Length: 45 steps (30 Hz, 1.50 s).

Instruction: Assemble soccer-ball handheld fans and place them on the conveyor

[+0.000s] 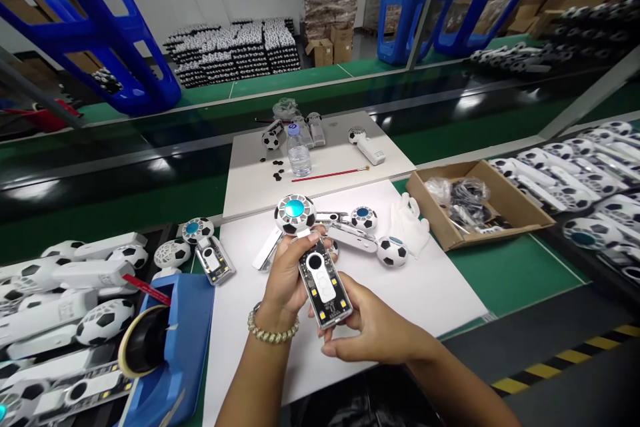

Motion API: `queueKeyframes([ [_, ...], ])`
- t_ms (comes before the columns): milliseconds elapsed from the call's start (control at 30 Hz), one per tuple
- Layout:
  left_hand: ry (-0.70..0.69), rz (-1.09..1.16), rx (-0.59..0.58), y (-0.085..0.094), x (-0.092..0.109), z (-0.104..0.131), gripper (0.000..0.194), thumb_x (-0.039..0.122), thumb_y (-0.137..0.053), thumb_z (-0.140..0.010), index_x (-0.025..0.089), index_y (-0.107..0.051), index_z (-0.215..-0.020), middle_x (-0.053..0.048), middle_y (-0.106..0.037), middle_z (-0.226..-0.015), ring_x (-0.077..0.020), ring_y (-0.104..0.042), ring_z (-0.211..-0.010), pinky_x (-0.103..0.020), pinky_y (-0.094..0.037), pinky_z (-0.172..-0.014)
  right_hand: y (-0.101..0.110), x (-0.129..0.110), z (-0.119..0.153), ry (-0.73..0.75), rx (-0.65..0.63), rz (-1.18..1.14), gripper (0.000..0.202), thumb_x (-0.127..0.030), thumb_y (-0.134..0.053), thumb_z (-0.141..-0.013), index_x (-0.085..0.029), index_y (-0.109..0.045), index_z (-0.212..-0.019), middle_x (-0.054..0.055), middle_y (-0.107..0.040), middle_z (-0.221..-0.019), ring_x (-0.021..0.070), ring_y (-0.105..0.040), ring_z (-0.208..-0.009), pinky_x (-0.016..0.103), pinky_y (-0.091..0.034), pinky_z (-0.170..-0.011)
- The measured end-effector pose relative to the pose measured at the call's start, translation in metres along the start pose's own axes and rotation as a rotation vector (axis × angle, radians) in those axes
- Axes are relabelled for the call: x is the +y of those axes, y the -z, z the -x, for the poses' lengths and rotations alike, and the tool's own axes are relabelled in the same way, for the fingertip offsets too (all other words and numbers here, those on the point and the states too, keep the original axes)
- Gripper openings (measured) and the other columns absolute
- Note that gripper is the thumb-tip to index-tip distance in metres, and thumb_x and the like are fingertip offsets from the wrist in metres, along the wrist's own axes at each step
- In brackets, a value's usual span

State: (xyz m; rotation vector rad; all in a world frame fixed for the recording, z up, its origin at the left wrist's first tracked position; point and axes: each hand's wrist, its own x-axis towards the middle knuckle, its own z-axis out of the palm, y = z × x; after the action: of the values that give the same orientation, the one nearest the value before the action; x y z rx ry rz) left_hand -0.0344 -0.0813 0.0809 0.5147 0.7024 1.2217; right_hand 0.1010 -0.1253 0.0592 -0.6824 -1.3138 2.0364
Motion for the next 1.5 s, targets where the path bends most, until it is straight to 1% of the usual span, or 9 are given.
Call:
queueKeyframes([
  [300,0.049,-0.008,0.029,0.002,-0.004,-0.007,0.022,0.017,-0.069,-0.069,0.013,-0.056,-0.087,-0.001,-0.061,-0.065,-0.0113,-0.059,-0.052,-0.019,-0.047,-0.048,0.006,0.007,0.000,0.021,0.022,-0.019,0.057,-0.020,-0.082,-0.059,-0.019,-0.046,-0.103,0.000,-0.053,-0.091,0.0130,-0.058,-0.078,0.031,-0.048,-0.075],
  [600,-0.215,-0.157,-0.021,0.010,-0.002,-0.001,0.042,0.039,-0.074,-0.068,0.010,-0.065,-0.096,-0.010,-0.070,-0.089,-0.0160,-0.065,-0.070,-0.024,-0.053,-0.062,0.023,0.010,-0.006,0.136,-0.181,-0.135,0.046,-0.039,-0.059,-0.086,-0.014,-0.050,-0.124,0.013,-0.060,-0.113,0.0247,-0.059,-0.104,0.042,-0.047,-0.088],
  [667,-0.319,-0.193,0.032,0.012,-0.002,0.000,0.046,0.039,-0.075,-0.068,0.012,-0.063,-0.104,-0.012,-0.068,-0.103,-0.0199,-0.066,-0.084,-0.027,-0.053,-0.071,0.023,0.013,-0.007,0.192,-0.081,-0.035,0.049,-0.038,-0.058,-0.087,-0.017,-0.047,-0.130,0.013,-0.054,-0.125,0.0249,-0.055,-0.112,0.042,-0.043,-0.096],
  [800,-0.383,-0.317,0.137,0.015,-0.005,0.003,0.047,0.027,-0.079,-0.064,0.016,-0.062,-0.106,-0.010,-0.067,-0.110,-0.0237,-0.062,-0.100,-0.032,-0.050,-0.085,0.022,0.032,-0.014,0.282,0.365,0.383,0.058,-0.027,-0.066,-0.081,-0.026,-0.042,-0.134,0.007,-0.042,-0.139,0.0235,-0.036,-0.130,0.041,-0.029,-0.109],
  [967,-0.371,-0.304,0.099,0.028,-0.010,0.007,0.044,0.020,-0.078,-0.064,0.018,-0.064,-0.105,-0.007,-0.068,-0.105,-0.0247,-0.060,-0.103,-0.038,-0.044,-0.096,0.022,0.052,-0.021,0.323,0.606,0.755,0.050,-0.021,-0.064,-0.076,-0.026,-0.049,-0.123,0.005,-0.051,-0.124,0.0245,-0.048,-0.118,0.041,-0.041,-0.101],
  [1100,-0.362,-0.195,0.046,0.040,-0.009,0.009,0.046,0.020,-0.075,-0.067,0.020,-0.059,-0.111,-0.005,-0.069,-0.098,-0.0222,-0.062,-0.097,-0.039,-0.046,-0.093,0.022,0.052,-0.023,0.389,0.585,0.848,0.045,-0.022,-0.063,-0.075,-0.026,-0.052,-0.119,0.005,-0.054,-0.118,0.0233,-0.051,-0.113,0.036,-0.046,-0.096],
  [1267,-0.364,-0.373,0.077,0.050,-0.013,0.022,0.046,0.028,-0.073,-0.071,0.016,-0.056,-0.112,-0.010,-0.065,-0.101,-0.0227,-0.061,-0.094,-0.037,-0.048,-0.087,0.015,0.058,-0.027,0.361,0.503,0.794,0.049,-0.030,-0.067,-0.074,-0.025,-0.056,-0.121,0.006,-0.056,-0.118,0.0242,-0.055,-0.108,0.033,-0.050,-0.090],
  [1400,-0.392,-0.563,0.282,0.058,-0.017,0.040,0.072,0.031,-0.071,-0.073,0.021,-0.033,-0.134,-0.008,-0.063,-0.102,-0.0208,-0.061,-0.093,-0.035,-0.048,-0.087,0.008,0.076,-0.025,0.251,0.331,0.642,0.055,-0.037,-0.069,-0.074,-0.023,-0.056,-0.125,0.008,-0.058,-0.120,0.0235,-0.059,-0.103,0.027,-0.055,-0.079],
  [1500,-0.458,-0.662,0.486,0.070,0.002,0.064,0.078,0.037,-0.069,-0.075,0.021,-0.028,-0.139,-0.011,-0.061,-0.112,-0.0231,-0.060,-0.102,-0.036,-0.046,-0.093,0.009,0.087,-0.021,0.238,0.258,0.574,0.049,-0.041,-0.061,-0.081,-0.021,-0.057,-0.125,0.009,-0.063,-0.110,0.0213,-0.062,-0.093,0.029,-0.055,-0.079],
])
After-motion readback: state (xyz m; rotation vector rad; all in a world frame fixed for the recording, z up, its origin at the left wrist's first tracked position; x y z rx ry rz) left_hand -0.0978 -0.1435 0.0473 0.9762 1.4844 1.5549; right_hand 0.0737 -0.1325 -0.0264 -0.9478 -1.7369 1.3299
